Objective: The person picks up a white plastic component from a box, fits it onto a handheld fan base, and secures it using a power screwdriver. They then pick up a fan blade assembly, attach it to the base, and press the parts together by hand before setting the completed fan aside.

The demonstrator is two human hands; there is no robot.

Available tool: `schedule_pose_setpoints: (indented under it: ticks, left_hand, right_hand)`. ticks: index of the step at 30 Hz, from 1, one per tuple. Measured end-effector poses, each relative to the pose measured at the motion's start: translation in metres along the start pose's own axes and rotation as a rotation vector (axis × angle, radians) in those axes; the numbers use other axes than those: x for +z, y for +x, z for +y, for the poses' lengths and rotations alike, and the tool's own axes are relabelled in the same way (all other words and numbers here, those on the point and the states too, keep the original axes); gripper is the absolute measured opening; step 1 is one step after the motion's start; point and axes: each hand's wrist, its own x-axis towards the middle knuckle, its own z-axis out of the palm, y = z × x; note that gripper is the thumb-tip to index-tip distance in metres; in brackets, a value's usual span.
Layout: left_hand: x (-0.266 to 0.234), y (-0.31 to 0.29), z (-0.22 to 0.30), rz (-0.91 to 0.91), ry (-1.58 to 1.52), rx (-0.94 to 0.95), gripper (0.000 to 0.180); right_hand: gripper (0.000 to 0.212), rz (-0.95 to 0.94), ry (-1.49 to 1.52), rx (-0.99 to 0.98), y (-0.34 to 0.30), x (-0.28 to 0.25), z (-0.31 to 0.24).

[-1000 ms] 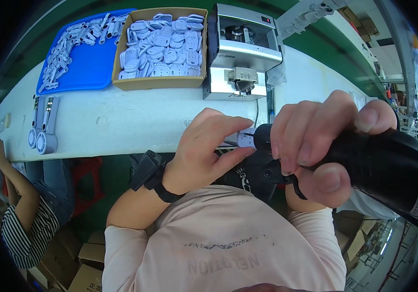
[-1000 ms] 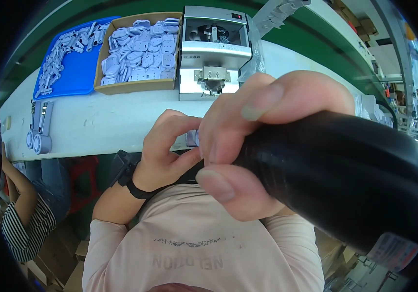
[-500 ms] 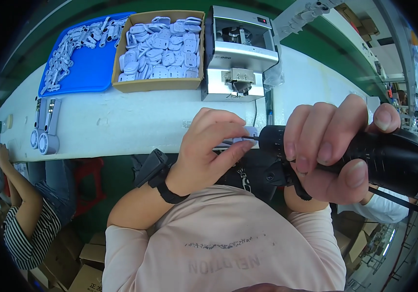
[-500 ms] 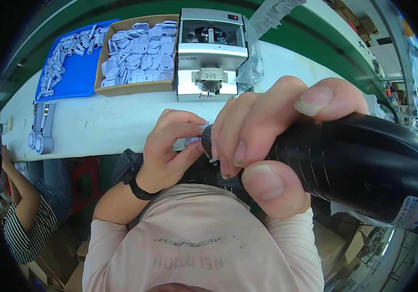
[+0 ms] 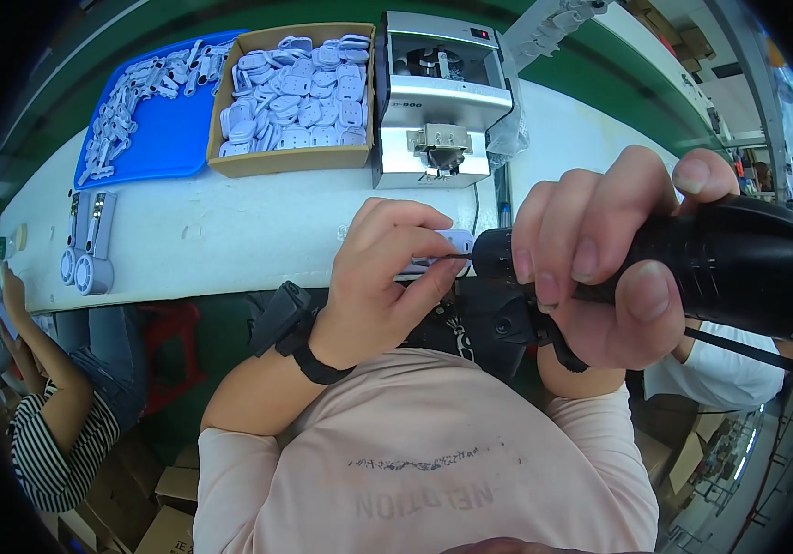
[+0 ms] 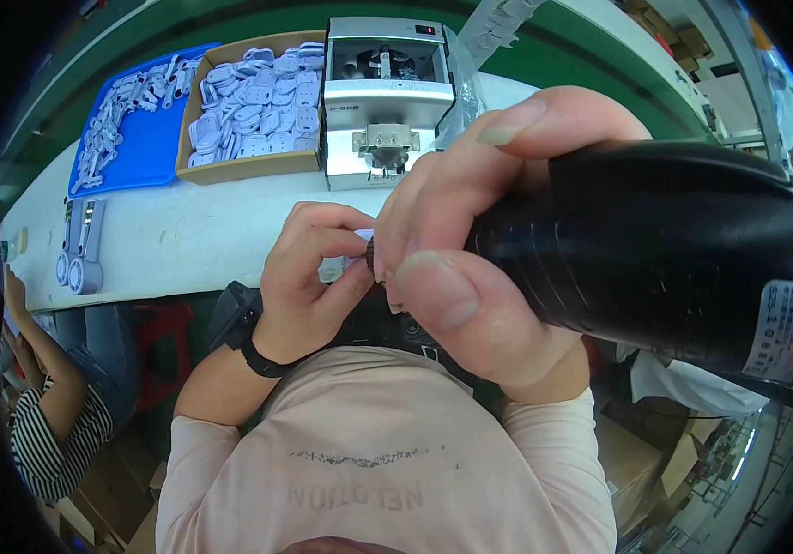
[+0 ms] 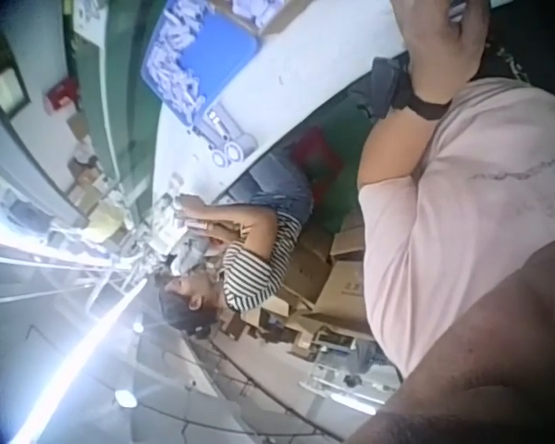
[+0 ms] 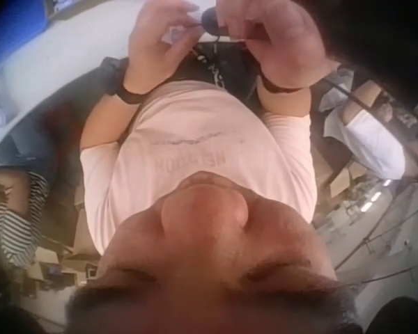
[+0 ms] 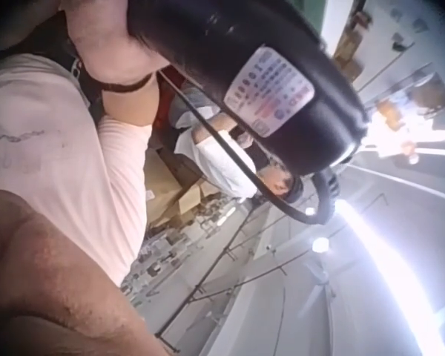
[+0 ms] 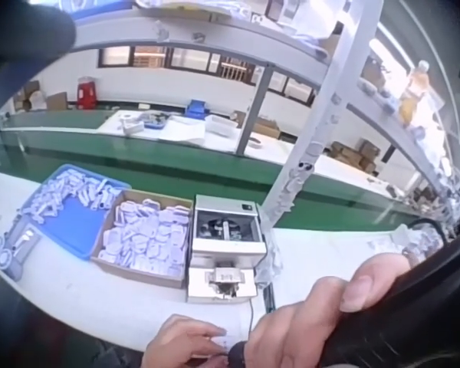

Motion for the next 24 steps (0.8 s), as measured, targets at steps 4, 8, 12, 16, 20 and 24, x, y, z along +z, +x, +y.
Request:
schedule_pose_setpoints:
  ticks: [4, 8, 12, 16, 20, 24]
  left_hand:
    - [-0.003, 0.002, 0.000, -0.022, 0.084, 0.094, 0.026]
    - [-0.004, 0.001, -0.001, -0.035, 0.107, 0.087, 0.030]
    - [-0.004, 0.003, 0.003, -0.020, 0.103, 0.051, 0.036]
    - [-0.004, 0.003, 0.001, -0.010, 0.102, 0.045, 0.040]
    - [-0.003, 0.003, 0.000, -0.012, 0.120, 0.088, 0.040]
    - [-0.006, 0.006, 0.001, -0.015, 0.093, 0.076, 0.040]
  right_hand:
    - [0.054, 0.023, -0.013, 0.028, 0.001, 0.003, -0.002]
    - [0.054, 0.002, -0.026, 0.035, 0.001, 0.003, -0.001]
    - [0.054, 0.024, -0.017, 0.012, 0.002, 0.006, -0.006]
    - [0.052, -0.002, -0.038, -0.009, 0.004, 0.003, -0.006]
    - [0.052, 0.036, -0.045, 0.025, 0.002, 0.008, 0.001]
    - [0.050, 0.039, -0.124, 0.056, 0.006, 0.006, 0.006]
